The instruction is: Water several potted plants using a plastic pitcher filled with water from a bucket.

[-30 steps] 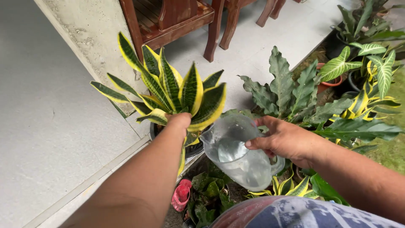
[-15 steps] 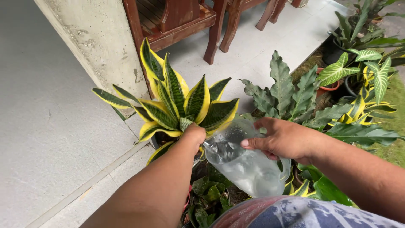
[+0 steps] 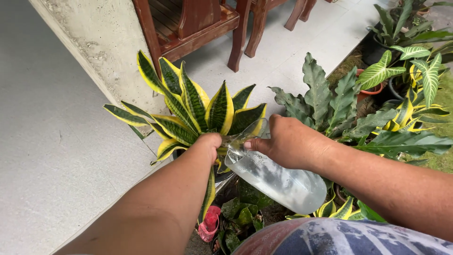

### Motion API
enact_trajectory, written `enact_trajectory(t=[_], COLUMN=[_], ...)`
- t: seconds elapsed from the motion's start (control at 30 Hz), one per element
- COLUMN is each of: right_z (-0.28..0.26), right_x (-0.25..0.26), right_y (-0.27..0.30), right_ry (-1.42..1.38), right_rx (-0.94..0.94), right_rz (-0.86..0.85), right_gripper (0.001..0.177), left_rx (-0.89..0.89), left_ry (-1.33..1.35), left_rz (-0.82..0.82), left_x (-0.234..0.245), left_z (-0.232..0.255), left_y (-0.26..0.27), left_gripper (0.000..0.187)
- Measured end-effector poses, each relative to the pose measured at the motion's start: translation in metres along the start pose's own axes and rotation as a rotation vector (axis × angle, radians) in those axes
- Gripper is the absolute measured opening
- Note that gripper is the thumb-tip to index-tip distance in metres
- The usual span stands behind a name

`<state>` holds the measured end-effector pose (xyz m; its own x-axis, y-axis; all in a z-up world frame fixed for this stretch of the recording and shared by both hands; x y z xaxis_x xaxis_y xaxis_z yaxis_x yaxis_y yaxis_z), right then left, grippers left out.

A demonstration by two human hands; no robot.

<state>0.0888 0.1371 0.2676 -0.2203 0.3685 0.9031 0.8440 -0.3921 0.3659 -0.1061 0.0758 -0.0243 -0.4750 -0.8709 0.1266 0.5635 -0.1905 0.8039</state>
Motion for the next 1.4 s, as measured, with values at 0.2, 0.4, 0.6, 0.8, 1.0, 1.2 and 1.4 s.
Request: enact_trajectory(t=[0.2,0.4,0.6,0.8,1.0,1.2,1.4], right_z=[0.053,0.161,0.185,0.181,0.179,0.120,0.077], right_x=[-0.031,-0.110,-0.104,-0.080,-0.063,-0.045,-0.030], right_y=[0.004,0.010,0.025,0.038,0.019,-0.019,-0.042], right_ry=[-0.441,-1.201,-1.241,-0.925,-0.501,-0.204,0.045], right_rx=[-0.074,-0.243,-0.444,-0.504,-0.285,-0.048,-0.030], right_rz=[0.028,0.147,0.258,0.193,0.193,0.082,-0.009], right_gripper=[0.083,0.067,0.060,0.075,0.086,0.068,0.059], left_rx=[-0.128,-0.253,-0.587,-0.894,-0.509,-0.584,-0.667], left_ry=[-0.290,-0.616,-0.713,-0.696,-1.502,-1.929,-1.834], left_rz=[0.166,0.338,0.489,0.141,-0.219,-0.323,-0.321], left_x=[0.020,0.035,0.008,-0.061,-0.094,-0.053,-0.003], left_z=[0.035,0.063,0.113,0.145,0.109,0.083,0.060], left_y=[0.065,0.130,0.160,0.158,0.066,0.096,0.113], left_gripper=[0.030,0.031,0.033,0.039,0.059,0.058,0.064])
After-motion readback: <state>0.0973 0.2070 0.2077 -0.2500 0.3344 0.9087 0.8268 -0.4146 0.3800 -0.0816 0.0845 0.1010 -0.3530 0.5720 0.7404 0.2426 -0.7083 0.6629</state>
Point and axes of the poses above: each hand's wrist, its own y-axis away from the middle knuckle, its own x-axis out of the back of the hand, z = x × y, the point moved 4 cm from there along -y, towards the middle knuckle, and after that the axes turned 6 degrees about x, right-handed, at the moved point
